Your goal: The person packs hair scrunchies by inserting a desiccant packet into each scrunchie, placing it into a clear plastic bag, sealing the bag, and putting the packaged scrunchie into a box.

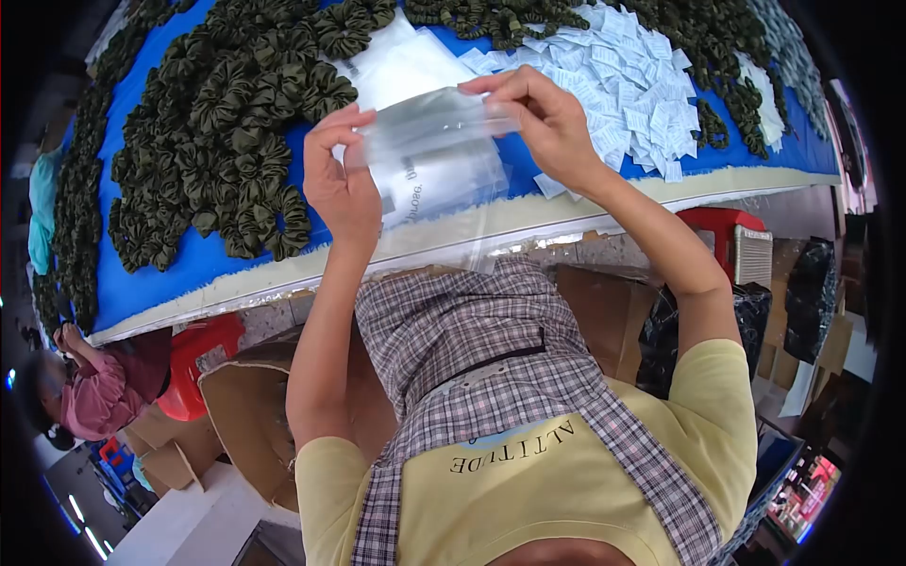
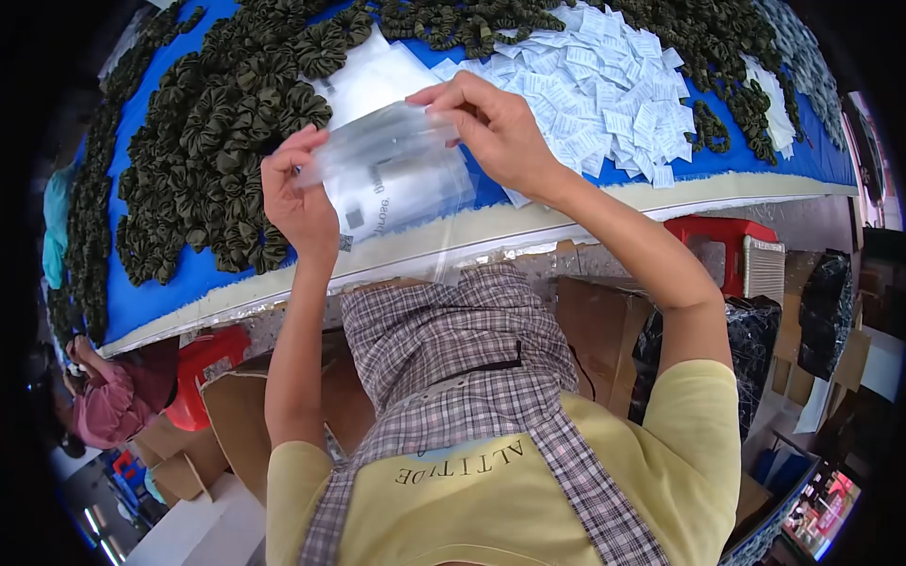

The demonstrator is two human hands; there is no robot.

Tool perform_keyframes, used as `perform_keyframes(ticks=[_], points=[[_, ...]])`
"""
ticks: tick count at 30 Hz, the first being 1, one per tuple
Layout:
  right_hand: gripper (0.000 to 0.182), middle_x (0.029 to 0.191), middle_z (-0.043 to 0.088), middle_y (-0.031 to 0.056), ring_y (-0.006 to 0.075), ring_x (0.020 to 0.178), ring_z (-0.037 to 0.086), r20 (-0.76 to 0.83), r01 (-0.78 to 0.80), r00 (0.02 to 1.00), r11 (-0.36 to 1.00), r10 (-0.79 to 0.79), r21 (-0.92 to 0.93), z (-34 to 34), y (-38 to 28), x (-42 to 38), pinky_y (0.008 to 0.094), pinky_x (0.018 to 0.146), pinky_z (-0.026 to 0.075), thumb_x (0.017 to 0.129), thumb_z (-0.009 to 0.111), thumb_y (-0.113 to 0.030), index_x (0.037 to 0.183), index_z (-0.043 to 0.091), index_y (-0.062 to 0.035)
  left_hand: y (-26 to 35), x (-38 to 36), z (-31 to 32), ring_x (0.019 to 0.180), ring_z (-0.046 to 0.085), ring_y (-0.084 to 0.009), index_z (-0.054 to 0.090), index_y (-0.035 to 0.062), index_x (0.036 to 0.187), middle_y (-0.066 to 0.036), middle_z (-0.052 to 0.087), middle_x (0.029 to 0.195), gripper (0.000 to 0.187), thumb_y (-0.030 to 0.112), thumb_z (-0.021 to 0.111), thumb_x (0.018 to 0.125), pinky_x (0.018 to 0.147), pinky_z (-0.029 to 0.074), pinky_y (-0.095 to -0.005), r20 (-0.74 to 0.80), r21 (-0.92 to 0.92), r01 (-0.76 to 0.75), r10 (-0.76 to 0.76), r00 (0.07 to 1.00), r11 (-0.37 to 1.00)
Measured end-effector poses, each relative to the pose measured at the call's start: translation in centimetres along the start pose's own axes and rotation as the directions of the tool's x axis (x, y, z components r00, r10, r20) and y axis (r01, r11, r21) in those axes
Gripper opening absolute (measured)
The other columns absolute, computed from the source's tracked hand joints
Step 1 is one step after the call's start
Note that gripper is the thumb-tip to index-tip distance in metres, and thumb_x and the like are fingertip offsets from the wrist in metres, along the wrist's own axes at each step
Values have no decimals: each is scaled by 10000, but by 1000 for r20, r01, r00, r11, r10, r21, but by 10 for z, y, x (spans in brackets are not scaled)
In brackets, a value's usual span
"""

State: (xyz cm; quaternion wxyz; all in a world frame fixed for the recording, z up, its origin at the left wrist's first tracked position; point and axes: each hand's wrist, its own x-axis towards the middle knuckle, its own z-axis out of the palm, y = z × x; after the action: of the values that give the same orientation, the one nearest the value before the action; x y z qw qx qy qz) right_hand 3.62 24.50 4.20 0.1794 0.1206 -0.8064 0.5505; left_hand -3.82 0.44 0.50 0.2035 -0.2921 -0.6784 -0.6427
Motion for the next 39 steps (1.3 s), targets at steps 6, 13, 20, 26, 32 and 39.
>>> perform_keyframes(ticks=[6, 13, 20, 26, 32, 39], points=[[120, 1224, 736, 80, 82, 617, 505, 226, 213, 956, 971, -184, -110, 14, 27, -50, 209, 555, 398, 903, 604, 43, 889, 644, -70, 8, -60, -26, 1059, 642, -251, 574, 71, 897, -58, 721, 1003, 146, -71, 565, 865, 930, 478, -349, 171, 168, 95, -124, 977, 981], [84, 1108, 754, 95, 86, 650, 582, 177, -63, 983, 997, 53, 52, 25, 20, -80, 212, 577, 457, 944, 607, 20, 964, 656, -45, 44, -70, -31, 853, 570, -216, 588, 48, 874, -51, 682, 932, 102, -51, 576, 891, 800, 465, -322, 256, 320, 128, -216, 942, 939], [53, 818, 714, 37, 91, 644, 605, -14, -373, 915, 861, 403, 346, 37, 3, -66, 191, 623, 506, 991, 615, -45, 967, 660, -30, 40, -71, -24, 763, 481, -178, 581, 30, 839, -35, 606, 827, 99, -17, 582, 926, 680, 416, -291, 142, 241, 440, -480, 866, 865], [61, 700, 669, 5, 84, 614, 589, -30, -506, 829, 771, 559, 386, 44, 2, -61, 198, 583, 495, 996, 623, -69, 956, 657, -39, 41, -64, -13, 715, 455, -175, 573, 31, 817, -30, 540, 753, 124, 23, 593, 939, 656, 400, -292, 37, 165, 708, -722, 691, 687], [40, 780, 691, 34, 78, 570, 556, -57, -500, 866, 855, 497, -139, 50, 8, -63, 208, 475, 414, 964, 635, -41, 997, 655, -53, 26, -82, -5, 772, 492, -206, 556, 50, 827, -74, 629, 878, 131, 62, 577, 955, 757, 413, -330, 129, 756, 165, -391, 911, 633], [306, 1211, 679, 99, 171, 873, 616, -195, -294, 956, 774, 221, -561, 65, -4, -63, 310, 718, 434, 969, 649, -175, 1258, 625, -74, 36, -72, 3, 973, 544, -282, 640, 62, 1111, -155, 625, 1094, 182, 81, 583, 939, 933, 381, -369, 129, 817, 66, -294, 947, 573]])
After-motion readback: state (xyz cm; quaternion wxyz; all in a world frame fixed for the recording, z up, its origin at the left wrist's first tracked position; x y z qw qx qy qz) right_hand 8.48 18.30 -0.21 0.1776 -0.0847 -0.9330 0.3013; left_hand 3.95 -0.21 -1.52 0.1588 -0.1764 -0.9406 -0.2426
